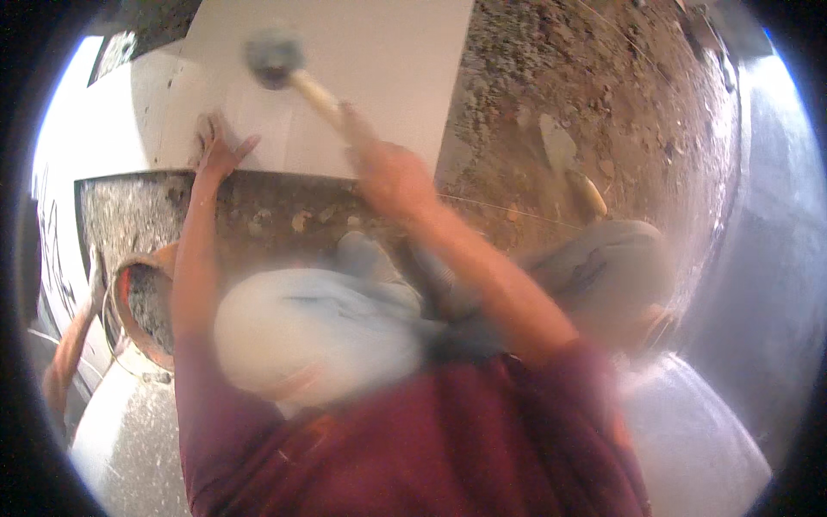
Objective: The person applies adhesive to a large tile with a trowel, then places the tile onto a prepared floor surface. They use a rubber mallet to tap the tile into position and adjust alignment.
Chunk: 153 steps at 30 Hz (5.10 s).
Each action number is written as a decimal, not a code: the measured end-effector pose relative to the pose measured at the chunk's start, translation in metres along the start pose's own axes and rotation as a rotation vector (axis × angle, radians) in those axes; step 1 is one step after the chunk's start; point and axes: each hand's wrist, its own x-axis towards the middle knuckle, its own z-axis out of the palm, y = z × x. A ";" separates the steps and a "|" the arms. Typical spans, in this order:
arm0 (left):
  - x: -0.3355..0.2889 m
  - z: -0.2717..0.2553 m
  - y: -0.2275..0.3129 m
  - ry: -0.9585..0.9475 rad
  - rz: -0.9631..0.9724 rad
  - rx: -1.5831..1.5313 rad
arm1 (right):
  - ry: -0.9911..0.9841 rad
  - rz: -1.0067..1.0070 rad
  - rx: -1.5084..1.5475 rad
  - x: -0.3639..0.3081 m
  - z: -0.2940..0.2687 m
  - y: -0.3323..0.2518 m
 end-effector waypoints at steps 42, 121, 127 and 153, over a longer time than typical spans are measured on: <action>0.044 -0.061 -0.016 0.058 -0.347 -0.230 | 0.135 -0.193 -0.113 0.127 0.043 -0.062; 0.243 -0.054 0.037 0.215 0.283 -0.230 | 0.464 -0.097 0.095 0.220 0.001 -0.030; 0.226 -0.082 0.044 -0.146 -0.008 -0.092 | 0.130 0.148 0.072 0.232 -0.018 -0.030; 0.210 -0.085 0.050 -0.046 -0.024 -0.132 | 0.631 -0.321 0.030 0.313 -0.013 -0.053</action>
